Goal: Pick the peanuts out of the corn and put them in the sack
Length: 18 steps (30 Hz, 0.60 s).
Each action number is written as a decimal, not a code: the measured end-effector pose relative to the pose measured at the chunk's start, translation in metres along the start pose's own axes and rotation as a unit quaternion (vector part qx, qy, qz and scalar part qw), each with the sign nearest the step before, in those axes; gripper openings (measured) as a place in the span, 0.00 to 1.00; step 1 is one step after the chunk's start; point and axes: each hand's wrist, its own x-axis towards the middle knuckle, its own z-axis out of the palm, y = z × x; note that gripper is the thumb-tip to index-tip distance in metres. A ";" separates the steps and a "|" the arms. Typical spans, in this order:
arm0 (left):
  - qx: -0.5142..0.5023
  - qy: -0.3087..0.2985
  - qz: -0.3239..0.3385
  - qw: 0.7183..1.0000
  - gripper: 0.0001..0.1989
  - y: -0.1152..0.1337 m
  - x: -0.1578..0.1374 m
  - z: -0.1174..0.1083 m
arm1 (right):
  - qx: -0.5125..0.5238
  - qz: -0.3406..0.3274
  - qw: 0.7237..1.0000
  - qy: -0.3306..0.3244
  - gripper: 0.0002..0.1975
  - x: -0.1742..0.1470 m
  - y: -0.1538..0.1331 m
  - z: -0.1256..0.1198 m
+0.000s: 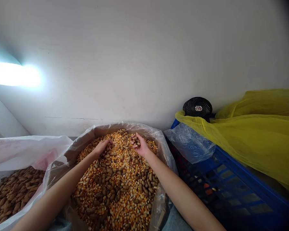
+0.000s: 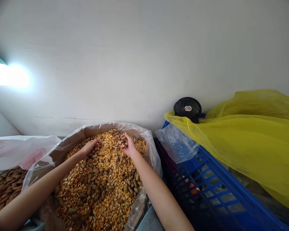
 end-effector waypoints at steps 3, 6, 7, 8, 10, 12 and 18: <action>0.001 0.000 0.000 1.000 0.20 0.001 -0.001 0.000 | 0.001 0.000 1.000 0.008 0.09 -0.001 0.000 0.001; 0.001 -0.003 -0.006 1.000 0.20 -0.001 0.000 0.000 | 0.001 0.007 1.000 0.011 0.09 -0.003 -0.001 0.002; 0.002 -0.004 -0.007 1.000 0.21 -0.001 0.001 0.000 | 0.001 0.008 1.000 0.014 0.09 -0.004 -0.001 0.003; 0.002 -0.004 -0.007 1.000 0.21 -0.002 0.002 -0.001 | 0.001 0.010 1.000 0.016 0.08 -0.005 -0.002 0.004; 0.002 -0.005 -0.005 1.000 0.20 -0.002 0.002 -0.001 | 0.008 0.015 1.000 0.020 0.08 -0.006 -0.002 0.004; 0.002 -0.007 -0.005 1.000 0.20 -0.001 0.002 0.000 | 0.023 0.030 0.999 0.023 0.09 -0.006 -0.003 0.004; 0.011 -0.001 -0.007 1.000 0.19 0.003 -0.003 0.000 | 0.021 0.056 0.997 0.043 0.08 -0.004 -0.002 0.002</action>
